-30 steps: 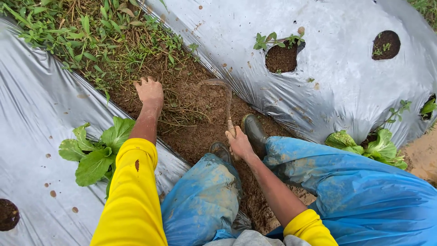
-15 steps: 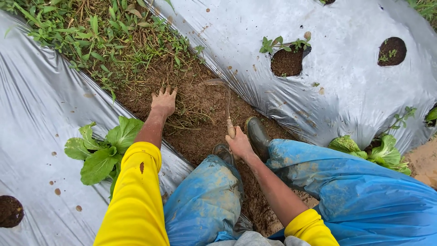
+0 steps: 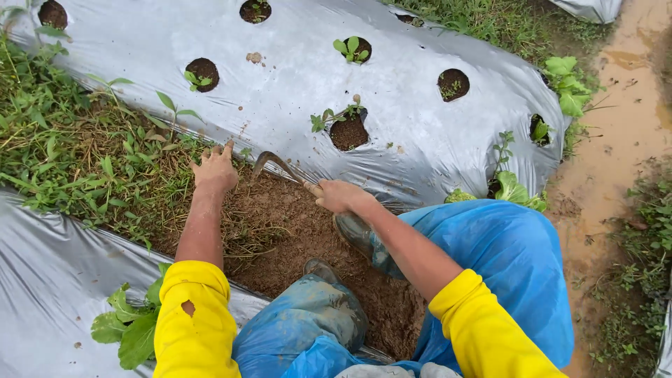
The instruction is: Using a sickle and hands to clear weeds and grass from a soil patch between plastic-covered planting beds.
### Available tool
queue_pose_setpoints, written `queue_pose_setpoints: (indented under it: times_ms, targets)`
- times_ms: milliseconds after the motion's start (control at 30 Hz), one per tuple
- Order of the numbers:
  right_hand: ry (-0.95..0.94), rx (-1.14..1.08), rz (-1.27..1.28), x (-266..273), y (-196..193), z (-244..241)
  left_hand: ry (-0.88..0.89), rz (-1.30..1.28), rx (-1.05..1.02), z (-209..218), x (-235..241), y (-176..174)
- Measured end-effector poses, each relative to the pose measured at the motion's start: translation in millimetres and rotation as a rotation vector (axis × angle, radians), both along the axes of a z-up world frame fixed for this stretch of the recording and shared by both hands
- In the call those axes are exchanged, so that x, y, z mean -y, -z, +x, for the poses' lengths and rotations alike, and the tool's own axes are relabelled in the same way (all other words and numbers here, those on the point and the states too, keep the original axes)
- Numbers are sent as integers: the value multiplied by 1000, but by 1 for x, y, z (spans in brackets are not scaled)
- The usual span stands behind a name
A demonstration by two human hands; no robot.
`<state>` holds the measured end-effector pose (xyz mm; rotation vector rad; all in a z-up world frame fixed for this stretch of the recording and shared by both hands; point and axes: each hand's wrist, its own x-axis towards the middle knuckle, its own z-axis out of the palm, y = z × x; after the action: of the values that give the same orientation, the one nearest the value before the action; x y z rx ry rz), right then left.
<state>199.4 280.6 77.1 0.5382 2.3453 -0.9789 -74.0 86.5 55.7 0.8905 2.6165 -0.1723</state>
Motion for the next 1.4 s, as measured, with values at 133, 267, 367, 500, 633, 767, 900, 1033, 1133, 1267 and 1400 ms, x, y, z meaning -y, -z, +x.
queue_pose_setpoints:
  times_ms: [133,267,367,500,633,767,900,1033,1133,1267,1400]
  targets:
    - [-221,12,315,-42,-116,0,16,137,-105,21,-51,-74]
    - [-300,-17,772,-69,-174,12,79,445,-180,50,-85,-95]
    - [-313,19,889,-85,-181,30,131,644,-180,78,-104,-87]
    - [-284,54,851,-98,-152,51,283,626,-24,99,-101,-65]
    - [-210,103,696,-114,-139,59,343,650,93,92,-84,-50]
    - [-158,40,712,-115,-144,63,293,597,96,83,-77,-27]
    - [-186,62,666,-109,-151,62,279,503,43,68,-74,-3]
    - [-181,79,640,-101,-154,65,331,459,70,74,-63,0]
    - [-188,77,674,-100,-150,62,356,575,143,83,-66,-17]
    - [-210,69,724,-96,-140,59,405,757,230,113,-76,-50]
    - [-210,31,722,-96,-128,52,545,704,204,139,-92,-61]
